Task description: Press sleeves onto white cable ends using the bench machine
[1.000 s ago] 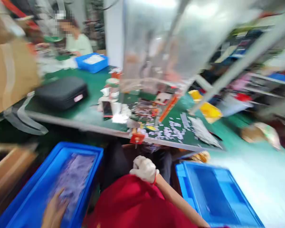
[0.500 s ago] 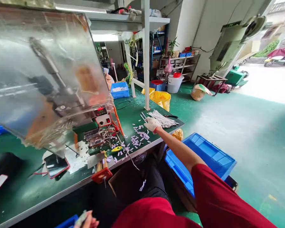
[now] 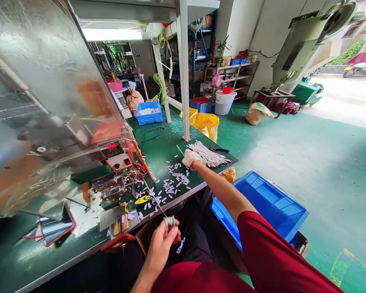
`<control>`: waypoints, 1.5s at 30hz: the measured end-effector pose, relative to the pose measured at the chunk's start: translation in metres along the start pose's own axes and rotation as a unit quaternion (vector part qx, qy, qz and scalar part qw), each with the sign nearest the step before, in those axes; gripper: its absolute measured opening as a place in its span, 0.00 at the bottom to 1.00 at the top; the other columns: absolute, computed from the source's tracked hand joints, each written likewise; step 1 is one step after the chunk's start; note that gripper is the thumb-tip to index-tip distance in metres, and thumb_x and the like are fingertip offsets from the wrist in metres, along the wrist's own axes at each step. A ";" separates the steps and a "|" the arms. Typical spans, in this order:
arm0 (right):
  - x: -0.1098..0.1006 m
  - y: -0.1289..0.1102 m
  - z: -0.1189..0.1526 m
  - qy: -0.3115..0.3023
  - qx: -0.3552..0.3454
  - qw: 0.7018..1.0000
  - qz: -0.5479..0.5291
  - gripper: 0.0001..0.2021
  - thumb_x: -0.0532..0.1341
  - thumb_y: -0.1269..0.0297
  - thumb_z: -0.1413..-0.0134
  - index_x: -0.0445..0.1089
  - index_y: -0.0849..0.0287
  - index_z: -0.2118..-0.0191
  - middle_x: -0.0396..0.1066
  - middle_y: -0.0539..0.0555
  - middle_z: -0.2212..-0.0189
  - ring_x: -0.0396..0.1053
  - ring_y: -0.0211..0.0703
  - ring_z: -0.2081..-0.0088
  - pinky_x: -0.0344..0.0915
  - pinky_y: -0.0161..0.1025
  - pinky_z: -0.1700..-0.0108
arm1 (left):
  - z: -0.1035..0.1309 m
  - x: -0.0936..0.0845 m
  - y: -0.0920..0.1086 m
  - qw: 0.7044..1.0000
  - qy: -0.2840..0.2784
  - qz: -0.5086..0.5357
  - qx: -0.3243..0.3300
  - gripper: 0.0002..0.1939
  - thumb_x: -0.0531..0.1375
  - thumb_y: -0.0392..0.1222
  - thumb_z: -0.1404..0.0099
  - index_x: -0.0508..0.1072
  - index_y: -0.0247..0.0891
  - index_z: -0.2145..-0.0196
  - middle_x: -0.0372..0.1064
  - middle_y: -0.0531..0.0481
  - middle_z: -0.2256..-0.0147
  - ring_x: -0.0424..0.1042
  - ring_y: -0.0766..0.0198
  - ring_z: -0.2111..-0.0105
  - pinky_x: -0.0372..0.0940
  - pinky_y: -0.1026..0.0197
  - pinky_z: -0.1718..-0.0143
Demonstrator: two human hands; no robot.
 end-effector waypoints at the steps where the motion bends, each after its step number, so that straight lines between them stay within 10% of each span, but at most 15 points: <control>1: 0.001 0.001 0.009 -0.001 -0.003 1.000 -0.003 0.17 0.60 0.53 0.35 0.70 0.62 0.50 0.74 0.56 0.59 0.73 0.43 0.61 0.72 0.43 0.60 | -0.021 0.007 0.022 0.999 0.018 0.020 0.037 0.26 0.67 0.59 0.42 0.77 0.36 0.55 0.77 0.43 0.66 0.76 0.59 0.67 0.70 0.59 0.63; 4: 0.012 0.002 0.045 -0.006 -0.019 1.000 -0.013 0.18 0.61 0.53 0.39 0.70 0.60 0.50 0.75 0.55 0.62 0.74 0.43 0.63 0.68 0.37 0.63 | -0.085 0.021 0.068 0.986 0.089 0.094 0.104 0.28 0.71 0.53 0.45 0.74 0.39 0.50 0.76 0.42 0.55 0.76 0.58 0.59 0.70 0.60 0.59; 7: 0.028 -0.003 0.089 0.019 -0.073 0.996 -0.035 0.16 0.59 0.58 0.42 0.69 0.54 0.49 0.76 0.54 0.62 0.75 0.46 0.63 0.63 0.36 0.66 | -0.130 0.035 0.085 0.983 0.113 0.086 0.117 0.22 0.71 0.52 0.46 0.77 0.37 0.58 0.77 0.45 0.63 0.75 0.60 0.65 0.69 0.63 0.68; 12: 0.022 0.009 0.120 0.034 -0.139 0.988 -0.061 0.15 0.58 0.60 0.43 0.70 0.50 0.50 0.76 0.51 0.60 0.74 0.44 0.62 0.62 0.35 0.64 | -0.131 0.045 0.077 0.980 0.114 0.129 0.103 0.20 0.70 0.55 0.47 0.76 0.36 0.64 0.74 0.52 0.73 0.71 0.65 0.74 0.66 0.65 0.72; 18: -0.068 0.121 0.023 0.113 -0.027 0.981 0.156 0.18 0.51 0.61 0.35 0.72 0.57 0.47 0.73 0.60 0.51 0.71 0.47 0.52 0.64 0.38 0.54 | -0.095 0.039 0.078 0.979 0.060 0.187 0.052 0.21 0.71 0.53 0.47 0.74 0.36 0.63 0.72 0.54 0.75 0.74 0.65 0.75 0.71 0.63 0.71; 25: -0.071 0.193 -0.045 0.015 0.055 0.956 0.289 0.17 0.58 0.72 0.46 0.74 0.73 0.52 0.73 0.76 0.55 0.73 0.63 0.51 0.68 0.52 0.53 | -0.072 0.030 0.055 0.982 0.077 0.170 0.008 0.22 0.70 0.56 0.46 0.74 0.35 0.63 0.68 0.57 0.78 0.67 0.70 0.81 0.61 0.69 0.83; 31: -0.076 0.187 -0.040 0.037 0.029 0.952 0.303 0.19 0.54 0.65 0.41 0.70 0.72 0.49 0.72 0.72 0.56 0.73 0.62 0.54 0.68 0.47 0.58 | -0.064 0.030 0.037 0.981 0.093 0.167 -0.016 0.21 0.69 0.55 0.45 0.73 0.36 0.63 0.66 0.58 0.78 0.62 0.75 0.83 0.52 0.73 0.86; 40: -0.096 0.122 0.044 0.352 -0.074 0.930 0.079 0.16 0.55 0.57 0.40 0.69 0.63 0.54 0.73 0.64 0.58 0.72 0.52 0.61 0.65 0.44 0.59 | -0.055 0.023 0.048 0.971 0.138 0.196 0.026 0.20 0.70 0.56 0.45 0.72 0.36 0.68 0.60 0.60 0.81 0.55 0.77 0.85 0.43 0.73 0.87; 45: -0.008 0.062 0.123 0.163 -0.113 0.955 -0.219 0.13 0.59 0.52 0.42 0.69 0.56 0.59 0.73 0.52 0.68 0.69 0.43 0.69 0.66 0.38 0.66 | -0.032 0.019 0.062 0.959 0.085 0.266 0.043 0.18 0.71 0.54 0.46 0.74 0.37 0.68 0.76 0.42 0.58 0.76 0.63 0.65 0.44 0.74 0.87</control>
Point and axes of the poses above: each hand's wrist, its own z-axis away from the middle knuckle, its own x-axis out of the palm, y = z × x, the point moved 7 cm from there along -z, towards the middle knuckle
